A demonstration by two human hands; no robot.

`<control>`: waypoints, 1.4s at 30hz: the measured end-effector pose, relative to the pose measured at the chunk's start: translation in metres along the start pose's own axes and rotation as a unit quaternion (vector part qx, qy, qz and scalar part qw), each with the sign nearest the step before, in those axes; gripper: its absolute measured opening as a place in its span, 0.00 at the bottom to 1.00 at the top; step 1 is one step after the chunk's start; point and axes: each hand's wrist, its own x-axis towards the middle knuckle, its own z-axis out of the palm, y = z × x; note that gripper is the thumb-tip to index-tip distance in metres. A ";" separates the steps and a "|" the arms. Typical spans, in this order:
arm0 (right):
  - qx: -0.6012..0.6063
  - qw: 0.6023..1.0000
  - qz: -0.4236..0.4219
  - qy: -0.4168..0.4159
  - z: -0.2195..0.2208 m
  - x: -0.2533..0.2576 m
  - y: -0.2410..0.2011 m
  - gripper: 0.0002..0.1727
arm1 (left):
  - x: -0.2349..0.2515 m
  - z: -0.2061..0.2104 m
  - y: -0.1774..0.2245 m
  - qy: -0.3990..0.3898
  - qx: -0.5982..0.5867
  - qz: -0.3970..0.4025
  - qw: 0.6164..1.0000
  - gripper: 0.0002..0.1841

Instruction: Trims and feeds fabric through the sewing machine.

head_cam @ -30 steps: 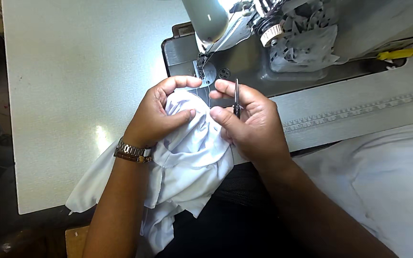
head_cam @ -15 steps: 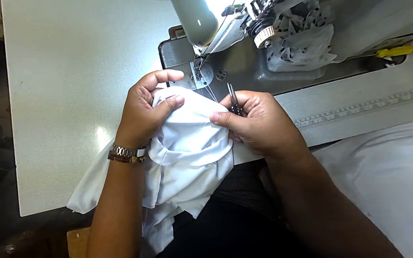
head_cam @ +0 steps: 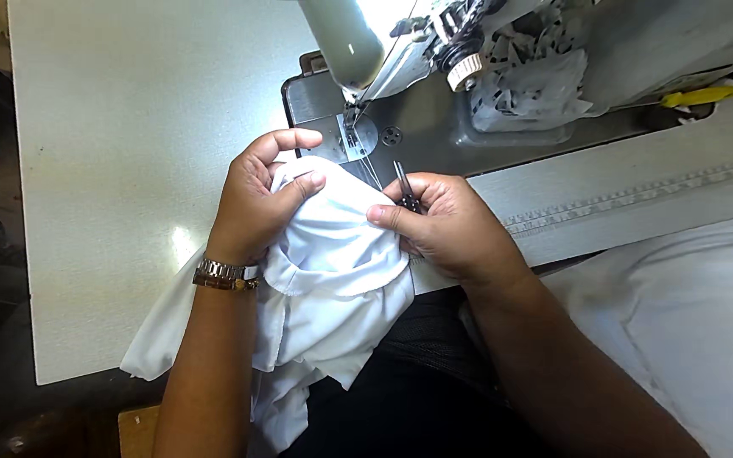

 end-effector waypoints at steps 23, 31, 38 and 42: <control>-0.477 0.848 -0.099 0.209 -0.078 -0.013 0.035 0.20 | 0.002 -0.004 -0.005 -0.028 -0.022 0.024 0.999 0.18; -0.299 0.914 -0.253 0.106 -0.038 -0.010 0.030 0.21 | 0.001 -0.003 -0.010 -0.041 0.022 0.022 0.999 0.16; -0.130 0.980 -0.139 -0.065 0.004 0.004 -0.001 0.15 | -0.010 -0.012 -0.004 -0.042 0.090 0.110 0.989 0.17; -0.090 0.978 -0.161 -0.094 0.021 -0.014 -0.021 0.11 | -0.035 -0.045 0.036 0.038 0.176 0.102 0.978 0.19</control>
